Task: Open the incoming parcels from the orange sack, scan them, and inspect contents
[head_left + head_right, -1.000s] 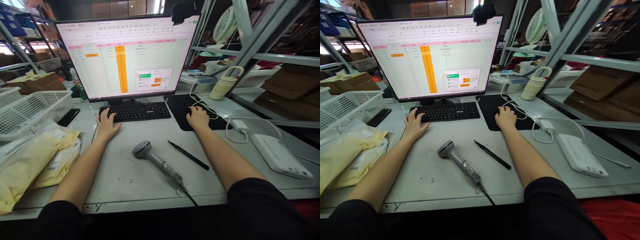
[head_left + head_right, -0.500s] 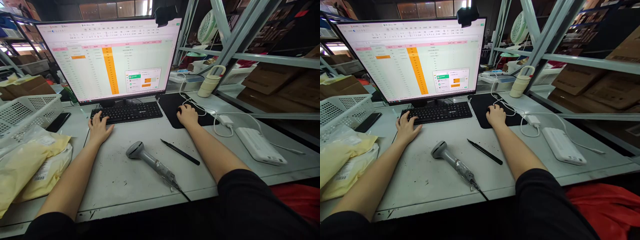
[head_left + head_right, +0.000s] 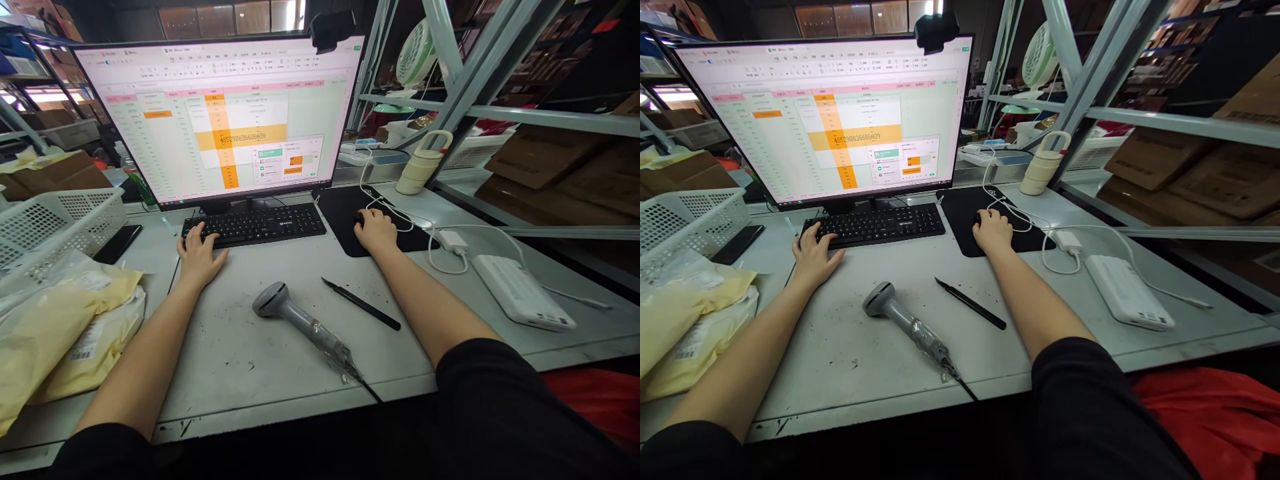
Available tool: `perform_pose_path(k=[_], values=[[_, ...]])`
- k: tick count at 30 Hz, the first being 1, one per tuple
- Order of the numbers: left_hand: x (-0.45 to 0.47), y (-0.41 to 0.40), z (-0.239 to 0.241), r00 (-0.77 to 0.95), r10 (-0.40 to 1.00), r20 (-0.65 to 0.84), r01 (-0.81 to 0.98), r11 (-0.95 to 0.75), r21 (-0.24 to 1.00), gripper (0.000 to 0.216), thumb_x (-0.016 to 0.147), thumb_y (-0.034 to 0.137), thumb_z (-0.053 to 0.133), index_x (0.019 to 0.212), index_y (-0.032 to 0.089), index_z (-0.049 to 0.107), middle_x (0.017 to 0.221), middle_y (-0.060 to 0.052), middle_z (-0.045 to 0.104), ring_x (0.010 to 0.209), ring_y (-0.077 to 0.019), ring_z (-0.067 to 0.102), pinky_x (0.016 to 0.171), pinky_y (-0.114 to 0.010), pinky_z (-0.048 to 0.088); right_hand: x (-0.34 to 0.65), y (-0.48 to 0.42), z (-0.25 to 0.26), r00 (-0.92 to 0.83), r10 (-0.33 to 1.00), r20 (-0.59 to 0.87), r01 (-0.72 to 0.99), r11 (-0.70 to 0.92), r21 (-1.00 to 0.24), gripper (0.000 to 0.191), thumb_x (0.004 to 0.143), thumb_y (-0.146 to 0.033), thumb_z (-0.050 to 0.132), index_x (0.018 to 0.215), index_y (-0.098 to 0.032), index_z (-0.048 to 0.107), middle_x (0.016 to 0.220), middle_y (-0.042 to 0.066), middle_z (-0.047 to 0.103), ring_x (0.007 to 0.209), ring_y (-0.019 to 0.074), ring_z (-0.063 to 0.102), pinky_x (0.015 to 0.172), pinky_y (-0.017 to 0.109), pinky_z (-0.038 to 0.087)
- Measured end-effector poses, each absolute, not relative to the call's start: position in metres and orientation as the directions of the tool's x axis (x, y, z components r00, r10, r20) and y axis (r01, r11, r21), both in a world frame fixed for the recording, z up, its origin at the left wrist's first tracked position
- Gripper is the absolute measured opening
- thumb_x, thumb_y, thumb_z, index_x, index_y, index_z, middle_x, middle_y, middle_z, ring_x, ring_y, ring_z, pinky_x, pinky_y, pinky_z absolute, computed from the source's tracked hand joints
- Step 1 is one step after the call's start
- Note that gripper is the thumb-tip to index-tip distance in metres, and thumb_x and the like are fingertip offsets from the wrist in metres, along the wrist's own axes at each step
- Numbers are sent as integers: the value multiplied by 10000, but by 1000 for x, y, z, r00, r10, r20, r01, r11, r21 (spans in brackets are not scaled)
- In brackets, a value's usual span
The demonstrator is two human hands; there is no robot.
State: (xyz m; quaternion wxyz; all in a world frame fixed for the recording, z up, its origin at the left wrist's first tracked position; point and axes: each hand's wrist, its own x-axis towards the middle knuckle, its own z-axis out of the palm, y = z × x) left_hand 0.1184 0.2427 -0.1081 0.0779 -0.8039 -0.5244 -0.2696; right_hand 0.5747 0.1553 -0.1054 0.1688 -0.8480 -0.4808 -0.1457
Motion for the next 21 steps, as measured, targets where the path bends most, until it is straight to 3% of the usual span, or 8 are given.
perform_pose_path(k=[5, 21], values=[[118, 243, -108, 303, 807, 506, 889, -431, 156, 466, 944, 470, 585, 1325, 211, 657, 1682, -186, 322, 1570, -366, 276, 1280, -631, 133, 574, 156, -105, 509, 769, 387, 856, -498, -136, 582, 981, -332, 416, 1535, -176, 501, 1416, 204, 602, 1172, 366, 556, 960, 497, 453], [118, 244, -110, 316, 794, 520, 891, -437, 125, 468, 950, 470, 592, 1328, 206, 669, 1672, -195, 341, 1565, -359, 291, 1269, -628, 172, 576, 157, -105, 500, 776, 385, 861, -493, -125, 529, 965, -329, 424, 1445, -160, 569, 1475, 193, 551, 1189, 374, 553, 950, 505, 469]])
